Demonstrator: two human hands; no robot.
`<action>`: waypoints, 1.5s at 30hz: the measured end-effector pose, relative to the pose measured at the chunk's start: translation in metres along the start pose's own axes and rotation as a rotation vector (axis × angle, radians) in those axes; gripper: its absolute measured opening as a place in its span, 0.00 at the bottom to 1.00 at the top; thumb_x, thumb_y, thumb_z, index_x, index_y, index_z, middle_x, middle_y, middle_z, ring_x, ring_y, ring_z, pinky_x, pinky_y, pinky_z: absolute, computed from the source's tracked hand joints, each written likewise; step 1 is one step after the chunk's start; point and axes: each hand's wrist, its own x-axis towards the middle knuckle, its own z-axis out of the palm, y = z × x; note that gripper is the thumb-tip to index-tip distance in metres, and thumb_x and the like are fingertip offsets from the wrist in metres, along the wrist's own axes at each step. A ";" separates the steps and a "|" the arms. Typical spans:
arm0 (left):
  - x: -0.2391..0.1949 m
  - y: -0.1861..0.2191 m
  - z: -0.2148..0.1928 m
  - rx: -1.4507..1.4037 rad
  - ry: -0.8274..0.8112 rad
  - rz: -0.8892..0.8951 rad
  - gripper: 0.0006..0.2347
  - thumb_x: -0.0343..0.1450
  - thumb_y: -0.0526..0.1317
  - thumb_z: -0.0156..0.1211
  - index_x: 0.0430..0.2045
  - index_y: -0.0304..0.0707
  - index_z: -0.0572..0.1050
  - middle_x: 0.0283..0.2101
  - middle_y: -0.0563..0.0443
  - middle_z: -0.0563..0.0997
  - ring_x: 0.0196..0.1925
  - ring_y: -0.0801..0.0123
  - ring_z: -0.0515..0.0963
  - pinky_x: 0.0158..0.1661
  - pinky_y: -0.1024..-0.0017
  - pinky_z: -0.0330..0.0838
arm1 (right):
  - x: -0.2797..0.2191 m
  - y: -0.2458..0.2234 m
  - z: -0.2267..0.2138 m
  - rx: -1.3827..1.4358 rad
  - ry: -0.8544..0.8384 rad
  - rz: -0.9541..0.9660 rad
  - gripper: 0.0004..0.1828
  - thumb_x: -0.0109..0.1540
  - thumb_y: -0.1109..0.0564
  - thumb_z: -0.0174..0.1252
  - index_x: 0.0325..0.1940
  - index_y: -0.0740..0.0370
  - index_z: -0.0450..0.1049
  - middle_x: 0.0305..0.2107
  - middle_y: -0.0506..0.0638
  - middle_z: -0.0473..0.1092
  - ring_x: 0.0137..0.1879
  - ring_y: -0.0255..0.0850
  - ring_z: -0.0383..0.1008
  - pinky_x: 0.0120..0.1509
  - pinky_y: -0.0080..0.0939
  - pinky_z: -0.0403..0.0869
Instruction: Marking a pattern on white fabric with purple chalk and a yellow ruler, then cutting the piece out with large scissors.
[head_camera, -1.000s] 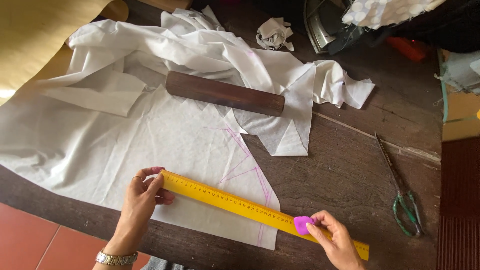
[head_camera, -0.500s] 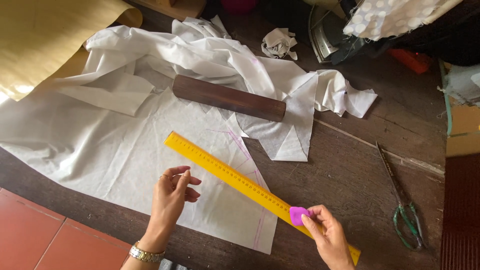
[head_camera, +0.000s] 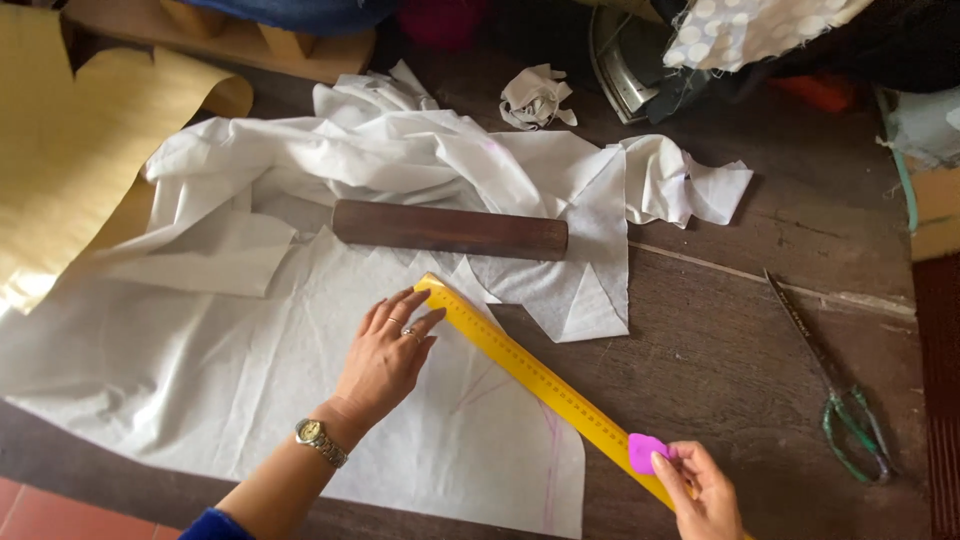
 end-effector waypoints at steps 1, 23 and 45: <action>0.002 -0.008 0.003 -0.003 -0.008 0.014 0.15 0.70 0.38 0.53 0.52 0.44 0.72 0.60 0.41 0.69 0.64 0.51 0.65 0.60 0.54 0.58 | -0.004 -0.003 0.002 0.008 0.012 0.009 0.09 0.59 0.58 0.60 0.37 0.68 0.74 0.28 0.55 0.75 0.36 0.39 0.74 0.44 0.36 0.70; 0.033 -0.070 0.006 -0.076 -0.068 0.497 0.18 0.73 0.41 0.45 0.59 0.46 0.64 0.65 0.43 0.64 0.67 0.46 0.61 0.63 0.46 0.52 | -0.051 0.035 0.024 -0.093 0.367 -0.004 0.05 0.55 0.62 0.63 0.27 0.65 0.73 0.14 0.46 0.62 0.21 0.30 0.54 0.26 0.29 0.53; 0.037 -0.068 0.006 -0.078 -0.062 0.474 0.18 0.73 0.44 0.48 0.58 0.47 0.66 0.65 0.45 0.63 0.67 0.51 0.63 0.64 0.50 0.53 | -0.064 0.035 0.030 -0.177 0.440 -0.011 0.05 0.54 0.61 0.63 0.29 0.65 0.74 0.18 0.45 0.66 0.28 0.28 0.60 0.36 0.25 0.59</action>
